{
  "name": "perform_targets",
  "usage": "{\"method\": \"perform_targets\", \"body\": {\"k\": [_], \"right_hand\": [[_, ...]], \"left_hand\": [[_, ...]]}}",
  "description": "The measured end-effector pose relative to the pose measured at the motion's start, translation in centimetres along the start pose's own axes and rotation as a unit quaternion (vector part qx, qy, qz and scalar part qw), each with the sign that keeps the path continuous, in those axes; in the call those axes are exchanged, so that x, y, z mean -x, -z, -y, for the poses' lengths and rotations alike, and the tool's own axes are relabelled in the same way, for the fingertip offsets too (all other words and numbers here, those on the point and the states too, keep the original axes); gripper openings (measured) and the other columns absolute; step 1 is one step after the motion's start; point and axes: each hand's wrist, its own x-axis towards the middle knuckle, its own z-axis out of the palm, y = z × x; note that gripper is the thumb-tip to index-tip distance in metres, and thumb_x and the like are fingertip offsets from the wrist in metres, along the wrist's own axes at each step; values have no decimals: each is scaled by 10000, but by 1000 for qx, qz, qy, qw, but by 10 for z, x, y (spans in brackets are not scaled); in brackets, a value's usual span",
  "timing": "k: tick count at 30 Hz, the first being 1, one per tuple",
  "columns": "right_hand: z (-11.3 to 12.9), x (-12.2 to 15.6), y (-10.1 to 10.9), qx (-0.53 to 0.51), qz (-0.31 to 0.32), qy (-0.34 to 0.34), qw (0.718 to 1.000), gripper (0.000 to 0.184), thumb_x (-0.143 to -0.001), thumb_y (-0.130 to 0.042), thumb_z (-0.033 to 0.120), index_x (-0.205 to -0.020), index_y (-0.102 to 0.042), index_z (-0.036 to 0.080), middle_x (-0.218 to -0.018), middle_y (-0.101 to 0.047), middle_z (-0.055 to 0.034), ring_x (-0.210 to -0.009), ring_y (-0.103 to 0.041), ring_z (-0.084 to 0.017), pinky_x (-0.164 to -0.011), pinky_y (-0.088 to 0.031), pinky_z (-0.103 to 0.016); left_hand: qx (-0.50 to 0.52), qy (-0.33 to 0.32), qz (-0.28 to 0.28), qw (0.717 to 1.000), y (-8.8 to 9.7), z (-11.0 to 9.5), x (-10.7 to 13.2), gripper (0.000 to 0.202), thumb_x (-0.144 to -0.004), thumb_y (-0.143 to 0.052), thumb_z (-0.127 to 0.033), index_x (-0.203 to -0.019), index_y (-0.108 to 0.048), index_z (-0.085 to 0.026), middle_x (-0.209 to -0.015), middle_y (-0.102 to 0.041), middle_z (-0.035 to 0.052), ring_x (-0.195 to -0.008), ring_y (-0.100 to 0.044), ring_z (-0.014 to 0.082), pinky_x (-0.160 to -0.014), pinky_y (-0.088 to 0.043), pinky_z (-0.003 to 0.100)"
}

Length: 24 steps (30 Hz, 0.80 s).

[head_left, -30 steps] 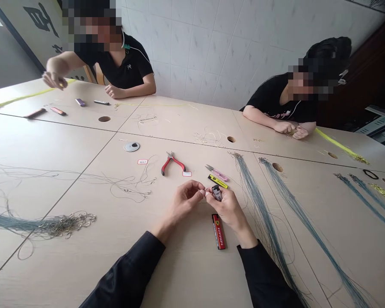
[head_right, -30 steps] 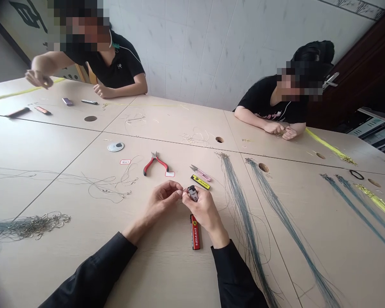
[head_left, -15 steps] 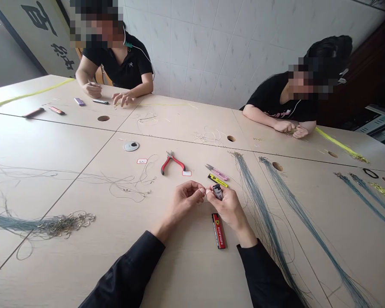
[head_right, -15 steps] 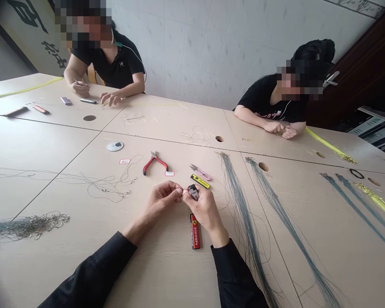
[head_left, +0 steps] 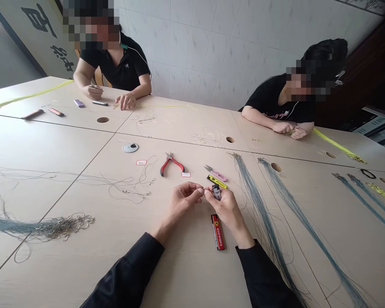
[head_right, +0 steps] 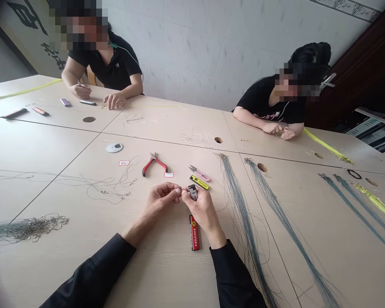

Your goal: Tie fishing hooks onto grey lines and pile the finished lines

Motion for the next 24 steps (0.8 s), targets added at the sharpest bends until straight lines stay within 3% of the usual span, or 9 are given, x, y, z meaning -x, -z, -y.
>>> {"method": "perform_targets", "body": {"k": [24], "right_hand": [[2,2,0,24,8,5,1000,224,-919,-563,377,-838,-645,185,-772,-675,-28,-756,-621,-176,-762,-492,-295]], "left_hand": [[-75,-50,28,995,5,20,-2,325,-947,-562,-478,-897,-578,-157,-698,-543,-12,-626,-465,95,-583,-376,208]]}}
